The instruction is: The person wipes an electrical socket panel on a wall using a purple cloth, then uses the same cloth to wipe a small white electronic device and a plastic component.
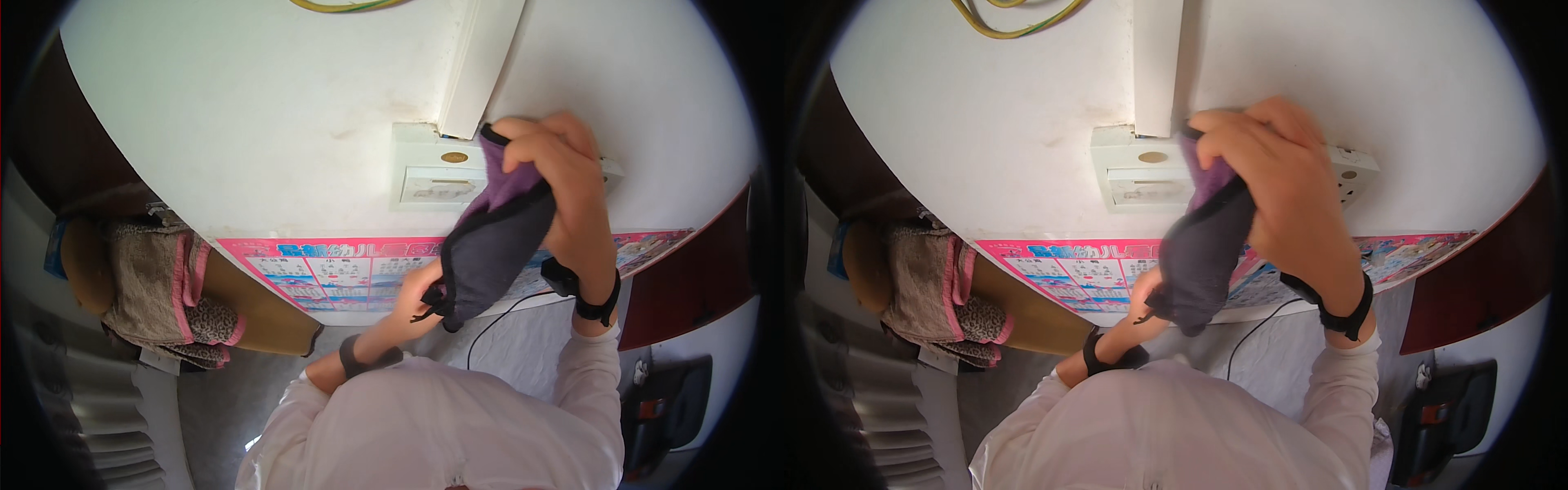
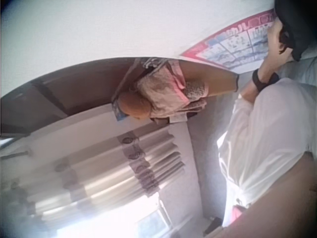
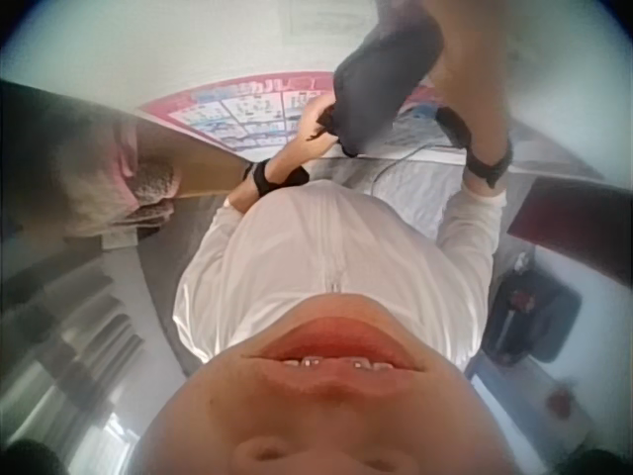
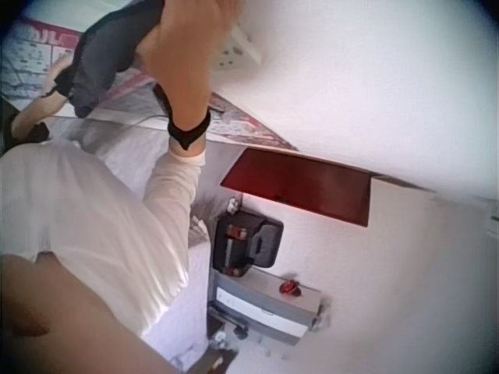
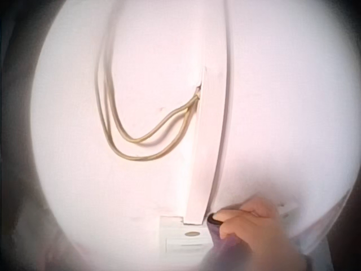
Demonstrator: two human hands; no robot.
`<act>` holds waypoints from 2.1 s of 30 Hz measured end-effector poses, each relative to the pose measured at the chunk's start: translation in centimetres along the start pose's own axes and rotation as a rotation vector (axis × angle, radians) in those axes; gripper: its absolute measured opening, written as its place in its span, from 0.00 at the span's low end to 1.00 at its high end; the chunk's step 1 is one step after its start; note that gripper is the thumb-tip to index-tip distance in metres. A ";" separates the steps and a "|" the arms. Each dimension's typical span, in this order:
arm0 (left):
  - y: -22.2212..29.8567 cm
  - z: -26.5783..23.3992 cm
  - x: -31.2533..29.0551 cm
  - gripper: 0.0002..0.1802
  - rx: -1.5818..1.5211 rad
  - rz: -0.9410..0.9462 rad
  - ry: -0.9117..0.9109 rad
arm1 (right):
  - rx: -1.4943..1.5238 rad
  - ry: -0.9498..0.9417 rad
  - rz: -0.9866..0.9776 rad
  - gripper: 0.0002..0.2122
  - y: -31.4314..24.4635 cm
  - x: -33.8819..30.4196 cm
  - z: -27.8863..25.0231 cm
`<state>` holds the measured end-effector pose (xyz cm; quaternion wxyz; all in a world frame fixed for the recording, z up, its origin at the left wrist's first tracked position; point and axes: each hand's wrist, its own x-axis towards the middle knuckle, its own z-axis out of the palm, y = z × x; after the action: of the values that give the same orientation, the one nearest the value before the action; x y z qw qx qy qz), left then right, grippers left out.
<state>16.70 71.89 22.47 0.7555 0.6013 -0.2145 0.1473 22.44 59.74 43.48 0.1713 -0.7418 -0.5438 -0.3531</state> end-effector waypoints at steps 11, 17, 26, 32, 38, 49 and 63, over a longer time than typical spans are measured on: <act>0.0 0.1 0.2 0.20 0.044 0.000 -0.001 | -0.036 0.035 0.010 0.09 -0.5 -0.1 1.1; 0.3 0.8 0.2 0.19 0.033 0.031 -0.018 | -0.110 0.020 0.001 0.08 -0.5 0.0 0.7; 1.3 0.9 -0.9 0.18 -0.018 -0.206 0.076 | -0.129 0.089 0.048 0.11 -1.8 -0.3 1.6; 0.1 0.3 -0.6 0.20 0.067 0.134 -0.070 | -0.119 0.055 0.086 0.11 -1.0 -1.4 0.4; 1.3 0.2 -0.8 0.20 0.028 0.052 0.028 | -0.102 0.030 -0.034 0.12 0.5 -1.2 1.0; 0.5 -0.3 -0.6 0.15 0.154 0.237 -0.049 | -0.069 -0.034 -0.135 0.11 -0.6 -1.1 0.8; -1.4 -0.4 -0.2 0.21 0.055 0.214 0.050 | 0.025 -0.097 -0.029 0.12 -0.6 0.5 0.2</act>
<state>17.25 72.02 21.14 0.7238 0.5917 -0.2543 0.2478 22.03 60.43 43.61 0.1491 -0.7479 -0.5664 -0.3125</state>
